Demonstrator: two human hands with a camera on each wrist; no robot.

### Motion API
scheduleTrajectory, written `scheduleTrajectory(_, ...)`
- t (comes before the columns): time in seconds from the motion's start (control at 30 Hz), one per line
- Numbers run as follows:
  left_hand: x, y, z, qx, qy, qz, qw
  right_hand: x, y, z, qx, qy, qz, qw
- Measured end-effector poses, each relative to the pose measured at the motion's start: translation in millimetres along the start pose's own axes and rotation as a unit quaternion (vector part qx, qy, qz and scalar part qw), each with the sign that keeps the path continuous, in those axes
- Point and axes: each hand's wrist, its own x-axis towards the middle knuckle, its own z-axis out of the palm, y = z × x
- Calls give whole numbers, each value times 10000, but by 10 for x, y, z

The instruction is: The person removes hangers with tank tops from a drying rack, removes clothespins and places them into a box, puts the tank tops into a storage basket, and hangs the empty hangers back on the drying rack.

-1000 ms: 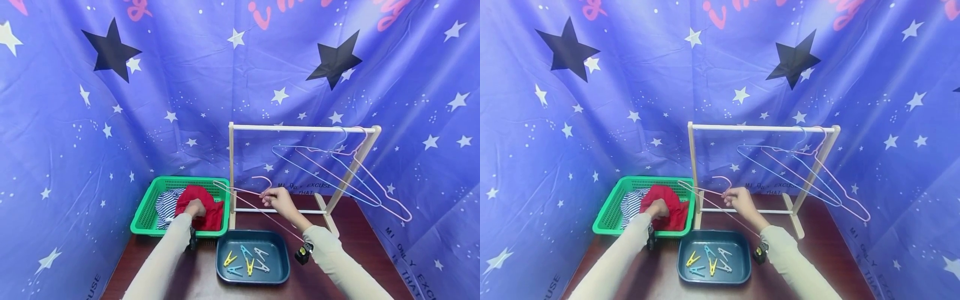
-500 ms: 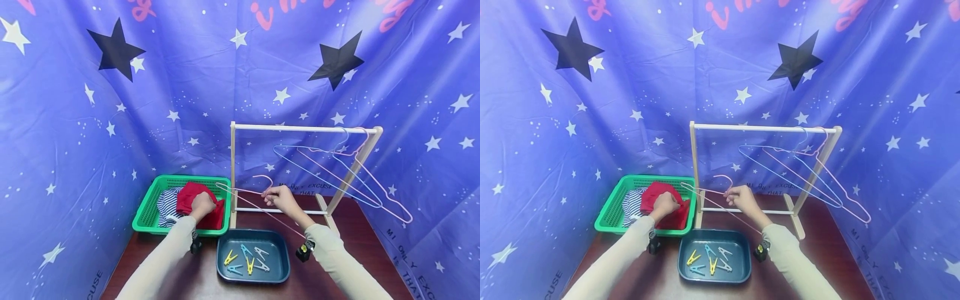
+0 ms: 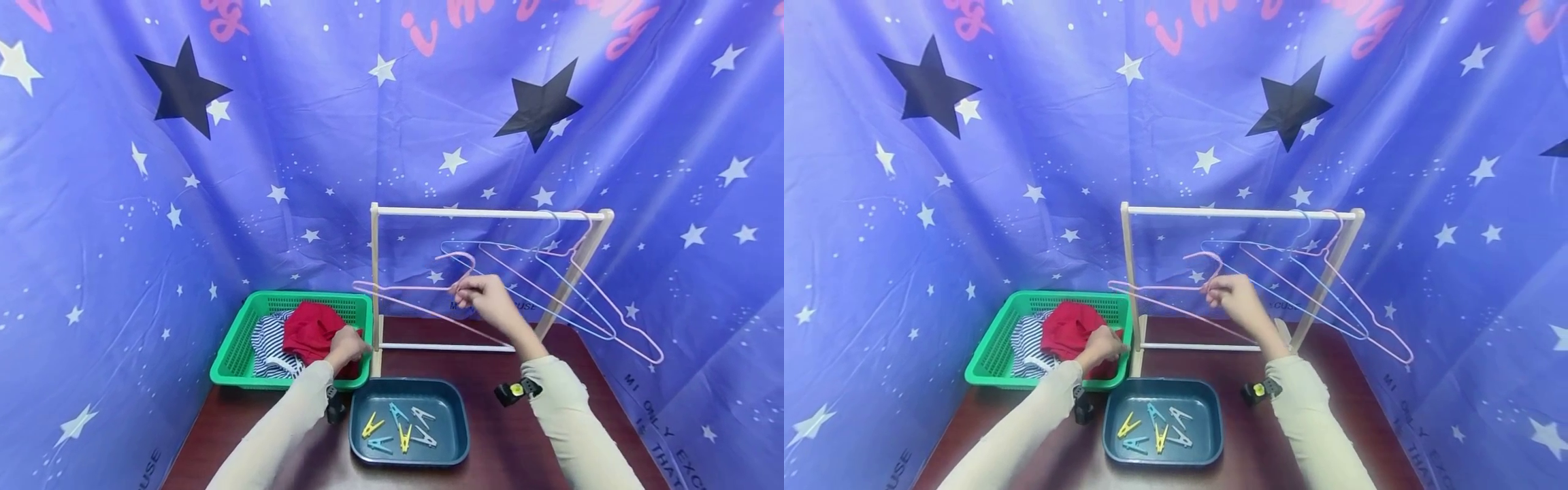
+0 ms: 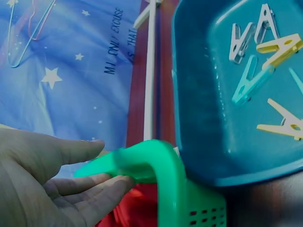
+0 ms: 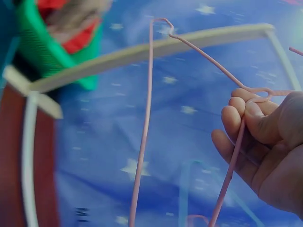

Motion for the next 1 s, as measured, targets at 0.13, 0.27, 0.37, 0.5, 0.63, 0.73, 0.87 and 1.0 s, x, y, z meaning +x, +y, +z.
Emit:
scheduleTrajectory(0.13, -13, -20, 57, -8, 99, 78, 9999, 14, -148, -315, -36, 423, -170, 9990)
scheduleTrajectory(0.27, -16, -50, 92, -223, 92, -87, 9997, 11, -242, -608, -183, 874, -312, 9955)
scheduleTrajectory(0.37, -13, -45, 101, -405, -26, -306, 9987, 12, -266, -803, -184, 1172, -336, 9924)
scheduleTrajectory(0.5, 7, -9, 101, -303, -130, -322, 9989, 25, -240, -995, -168, 1472, -282, 9886)
scheduleTrajectory(0.63, 34, 18, 118, 96, -70, -102, 9999, 43, -160, -1086, -185, 1660, -122, 9859)
scheduleTrajectory(0.73, 54, 24, 128, 268, -9, -35, 9996, 70, -61, -1091, -167, 1707, -5, 9852)
scheduleTrajectory(0.87, 65, 36, 130, 295, 11, -92, 9995, 115, 81, -1048, 6, 1665, 193, 9859)
scheduleTrajectory(1.0, 75, 48, 147, 406, 36, -117, 9991, 167, 134, -987, 205, 1690, 403, 9846)
